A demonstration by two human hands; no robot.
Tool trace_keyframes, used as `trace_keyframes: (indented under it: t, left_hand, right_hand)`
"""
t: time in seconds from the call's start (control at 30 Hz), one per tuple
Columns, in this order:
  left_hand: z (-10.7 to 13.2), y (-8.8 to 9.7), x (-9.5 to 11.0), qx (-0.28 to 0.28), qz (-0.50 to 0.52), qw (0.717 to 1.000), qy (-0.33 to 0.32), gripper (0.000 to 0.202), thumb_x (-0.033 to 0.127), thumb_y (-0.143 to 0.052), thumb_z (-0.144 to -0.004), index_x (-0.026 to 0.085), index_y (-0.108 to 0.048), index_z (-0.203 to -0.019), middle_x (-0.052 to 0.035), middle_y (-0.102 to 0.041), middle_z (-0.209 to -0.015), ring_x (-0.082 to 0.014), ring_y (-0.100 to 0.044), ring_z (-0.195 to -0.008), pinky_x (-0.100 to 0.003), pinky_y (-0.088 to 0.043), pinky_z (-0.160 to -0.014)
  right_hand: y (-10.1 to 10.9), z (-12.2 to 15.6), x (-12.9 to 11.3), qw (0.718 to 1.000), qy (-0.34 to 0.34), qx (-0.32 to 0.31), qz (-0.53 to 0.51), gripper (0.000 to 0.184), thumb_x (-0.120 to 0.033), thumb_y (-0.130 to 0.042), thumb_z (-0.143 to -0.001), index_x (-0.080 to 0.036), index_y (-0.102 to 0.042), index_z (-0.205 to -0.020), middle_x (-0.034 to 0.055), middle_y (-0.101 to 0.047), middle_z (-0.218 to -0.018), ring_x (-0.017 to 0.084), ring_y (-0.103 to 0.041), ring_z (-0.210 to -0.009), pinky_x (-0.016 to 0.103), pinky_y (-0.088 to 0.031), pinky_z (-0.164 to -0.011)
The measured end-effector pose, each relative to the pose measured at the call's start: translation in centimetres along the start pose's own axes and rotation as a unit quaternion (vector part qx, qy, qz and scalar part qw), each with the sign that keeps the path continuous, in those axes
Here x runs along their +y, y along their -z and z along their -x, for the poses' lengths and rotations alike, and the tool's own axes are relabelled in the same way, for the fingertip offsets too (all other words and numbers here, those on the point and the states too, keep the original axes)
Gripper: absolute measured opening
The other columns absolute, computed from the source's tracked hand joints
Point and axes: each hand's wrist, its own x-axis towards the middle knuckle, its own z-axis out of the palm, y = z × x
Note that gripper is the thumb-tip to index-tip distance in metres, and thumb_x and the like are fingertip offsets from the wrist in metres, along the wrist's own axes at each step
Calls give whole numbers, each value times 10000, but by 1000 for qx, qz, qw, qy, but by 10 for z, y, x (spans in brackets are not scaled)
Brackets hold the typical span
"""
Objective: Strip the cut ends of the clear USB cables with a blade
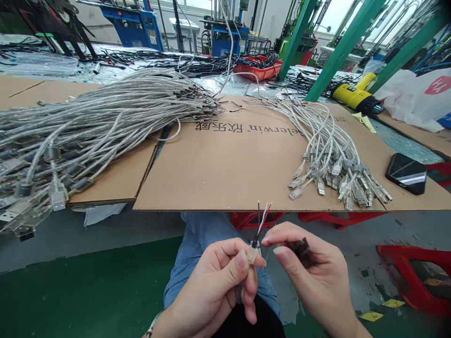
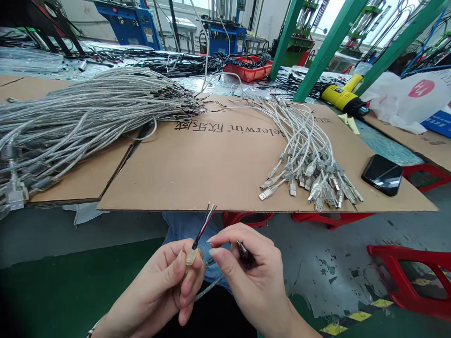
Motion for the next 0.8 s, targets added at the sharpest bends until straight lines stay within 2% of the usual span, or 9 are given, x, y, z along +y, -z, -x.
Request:
trace_keyframes:
  t: [0.1,0.2,0.3,0.4,0.47,0.53,0.7,0.77,0.8]
  left_hand:
    - [2,-2,2,16,-30,999,-14,241,379,-730,-750,142,-709,-714,25,-548,-497,-51,-452,-408,-136,-468,-405]
    - [5,-4,4,84,-131,982,-104,204,360,-732,-753,160,-719,-716,4,-638,-605,-77,-572,-576,-138,-492,-588]
    - [7,-6,4,115,-186,963,-157,151,307,-750,-741,166,-709,-705,9,-660,-652,-86,-579,-623,-151,-483,-627]
    - [5,-4,2,88,-148,977,-129,192,327,-766,-718,157,-686,-677,27,-618,-569,-74,-543,-528,-160,-469,-544]
    - [3,-3,0,80,-124,983,-108,218,336,-785,-693,149,-675,-681,30,-610,-548,-72,-542,-497,-161,-463,-510]
    - [2,-1,-1,77,-110,987,-91,236,342,-791,-685,147,-659,-679,31,-607,-531,-70,-549,-467,-160,-460,-488]
    - [2,-1,2,79,-116,986,-85,251,362,-789,-683,156,-644,-676,25,-618,-562,-82,-561,-465,-176,-477,-476]
    - [4,-3,5,100,-133,979,-120,257,387,-762,-710,162,-643,-677,19,-628,-591,-88,-572,-525,-180,-494,-538]
    - [5,-4,6,119,-150,970,-152,258,397,-744,-729,165,-642,-678,16,-634,-604,-89,-576,-557,-176,-496,-572]
  right_hand:
    - [-1,0,2,999,-22,-26,-13,131,-172,-636,-825,-249,-710,-902,-2,-696,-769,111,-530,-528,218,-415,-460]
    - [-4,-1,3,997,-37,-58,-37,175,-212,-667,-814,-255,-718,-976,-8,-708,-762,89,-426,-456,209,-378,-414]
    - [-6,-2,3,999,-9,-22,-37,190,-164,-666,-807,-260,-712,-966,-7,-703,-788,100,-494,-506,208,-409,-434]
    - [-7,-3,-1,997,80,16,-9,244,-24,-668,-746,-221,-708,-883,23,-696,-826,154,-640,-696,222,-499,-535]
    - [-8,-5,-4,991,136,-4,4,282,48,-651,-713,-184,-714,-860,41,-701,-804,162,-669,-730,221,-534,-597]
    - [-8,-7,-7,987,155,-30,7,286,69,-636,-712,-158,-720,-863,52,-709,-785,149,-675,-702,211,-545,-629]
    - [-14,-9,-2,997,60,-3,-50,198,-3,-689,-720,-196,-678,-677,-2,-697,-671,123,-656,-626,173,-525,-576]
    - [-18,-6,5,997,8,6,-82,149,-85,-714,-737,-209,-667,-670,-4,-707,-683,109,-606,-547,176,-489,-500]
    - [-21,-4,9,995,-16,1,-94,82,-150,-734,-743,-217,-687,-744,5,-725,-719,98,-560,-493,181,-459,-453]
